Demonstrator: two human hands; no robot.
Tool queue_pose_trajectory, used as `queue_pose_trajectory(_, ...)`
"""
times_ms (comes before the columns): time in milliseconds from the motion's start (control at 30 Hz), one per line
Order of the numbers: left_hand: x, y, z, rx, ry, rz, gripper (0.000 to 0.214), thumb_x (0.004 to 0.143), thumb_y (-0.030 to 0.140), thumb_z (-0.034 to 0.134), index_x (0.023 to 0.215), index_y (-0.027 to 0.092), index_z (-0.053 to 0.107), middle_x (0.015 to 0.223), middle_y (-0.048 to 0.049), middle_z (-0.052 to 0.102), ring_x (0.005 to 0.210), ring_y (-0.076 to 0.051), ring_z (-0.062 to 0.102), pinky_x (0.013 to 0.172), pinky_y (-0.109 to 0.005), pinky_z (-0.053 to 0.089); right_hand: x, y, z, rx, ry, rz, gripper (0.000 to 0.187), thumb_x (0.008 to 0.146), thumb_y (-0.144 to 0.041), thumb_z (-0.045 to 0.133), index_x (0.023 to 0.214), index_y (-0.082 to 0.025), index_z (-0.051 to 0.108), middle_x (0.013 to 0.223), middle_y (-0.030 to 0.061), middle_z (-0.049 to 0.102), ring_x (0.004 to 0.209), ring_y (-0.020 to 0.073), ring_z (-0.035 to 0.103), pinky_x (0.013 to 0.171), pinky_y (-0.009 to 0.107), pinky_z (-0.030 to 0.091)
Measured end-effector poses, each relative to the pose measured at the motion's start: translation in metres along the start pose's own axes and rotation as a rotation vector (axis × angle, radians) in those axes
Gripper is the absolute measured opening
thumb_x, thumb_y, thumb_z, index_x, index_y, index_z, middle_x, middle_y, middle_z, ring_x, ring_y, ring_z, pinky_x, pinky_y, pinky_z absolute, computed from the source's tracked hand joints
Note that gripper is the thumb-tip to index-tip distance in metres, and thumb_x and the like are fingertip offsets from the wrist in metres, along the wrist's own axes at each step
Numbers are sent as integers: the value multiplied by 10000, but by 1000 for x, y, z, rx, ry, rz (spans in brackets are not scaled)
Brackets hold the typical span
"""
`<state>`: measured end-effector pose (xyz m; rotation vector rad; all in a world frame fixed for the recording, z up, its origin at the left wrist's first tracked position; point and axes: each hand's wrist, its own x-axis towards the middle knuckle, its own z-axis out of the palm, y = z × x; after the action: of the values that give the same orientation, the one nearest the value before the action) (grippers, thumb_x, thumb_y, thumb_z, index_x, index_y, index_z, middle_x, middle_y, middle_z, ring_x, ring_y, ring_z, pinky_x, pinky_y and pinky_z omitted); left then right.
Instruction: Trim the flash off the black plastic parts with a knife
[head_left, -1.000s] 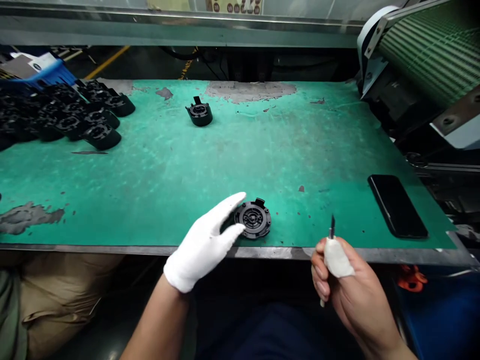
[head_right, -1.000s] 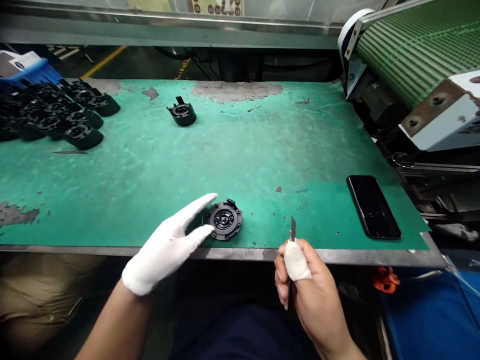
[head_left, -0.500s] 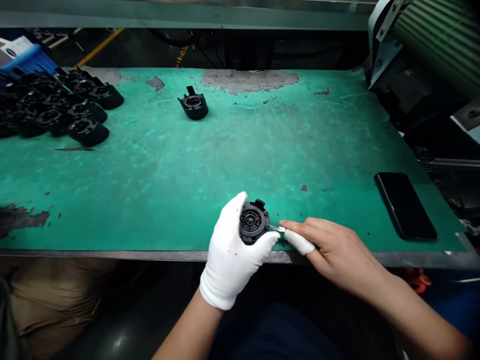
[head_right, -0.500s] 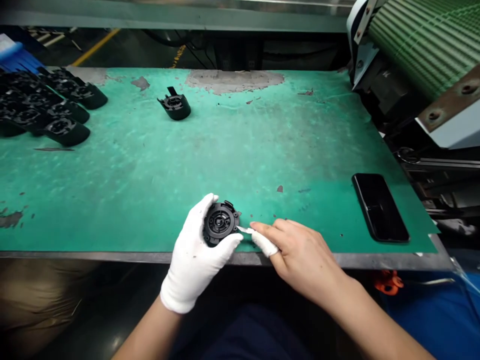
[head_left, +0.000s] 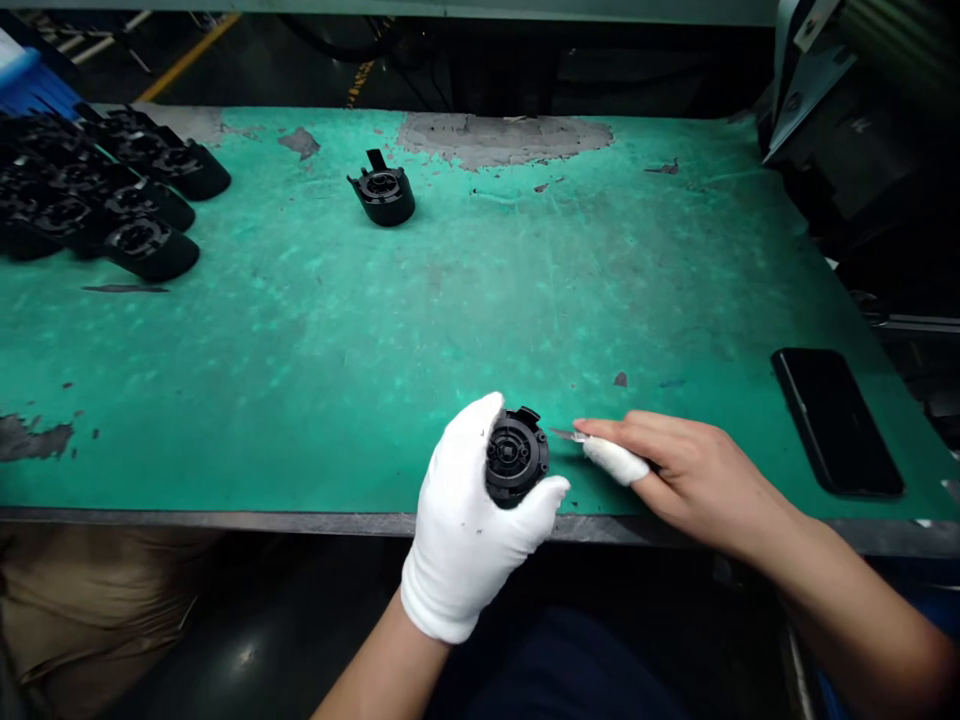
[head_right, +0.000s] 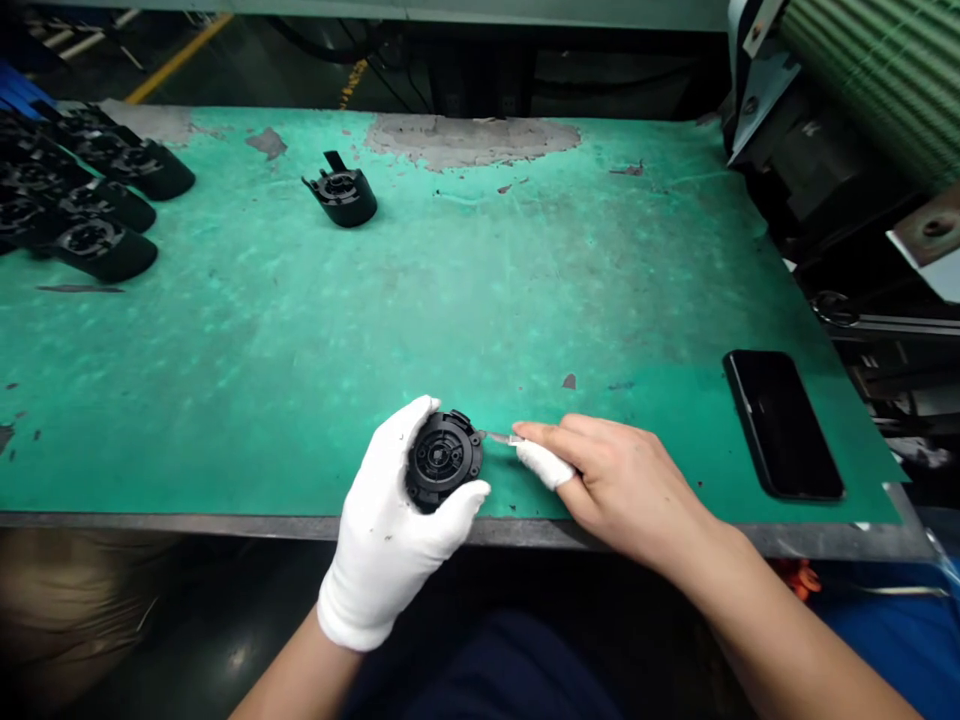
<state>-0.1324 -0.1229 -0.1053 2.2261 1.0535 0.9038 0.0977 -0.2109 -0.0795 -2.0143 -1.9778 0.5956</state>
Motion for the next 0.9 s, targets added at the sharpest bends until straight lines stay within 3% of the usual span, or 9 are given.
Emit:
queue_pose_trajectory(133,0,0,0,-5,-1,-9,780,780,451,804,1425,194,448,1406,-142,566,1312,-280,557,1132,-459,492,-9,-9,-3,48,-63,-80,374,1033,-278,452,1361,-336,622,914,20,683,799,165,642,661,280,431)
queue_pose_trajectory(267,1,1,0,-4,3,-13,752,785,431,800,1412,194,460,1390,-139,575,1300,-277,564,1130,-458,492,-8,-15,-4,-41,-75,-59,424,982,-203,462,1345,-351,623,925,23,682,816,188,641,667,297,427)
queue_pose_trajectory(600,1,0,2,-21,3,-37,743,792,444,792,1411,189,469,1382,-122,576,1294,-249,565,1152,-434,468,0,-21,-4,-157,24,25,378,1005,-271,474,1318,-388,648,905,13,713,806,198,662,619,299,407)
queue_pose_trajectory(733,2,1,2,-48,2,-66,765,793,451,789,1430,190,454,1398,-123,571,1314,-250,554,1174,-442,448,-9,-22,1,112,76,41,355,1024,-293,467,1325,-312,654,1128,36,745,997,214,690,832,336,510)
queue_pose_trajectory(800,3,2,0,-104,-2,-120,768,790,454,789,1433,201,454,1398,-120,579,1310,-255,561,1177,-452,446,-16,-25,5,318,142,104,335,1037,-356,471,1291,-273,673,1254,52,718,1134,233,663,966,370,501)
queue_pose_trajectory(900,2,5,-8,-303,-26,-238,761,812,448,766,1456,228,427,1388,-111,592,1273,-246,597,1150,-440,479,-25,-35,12,563,195,209,351,1028,-447,494,1250,-257,689,1294,75,697,1218,270,622,1017,413,489)
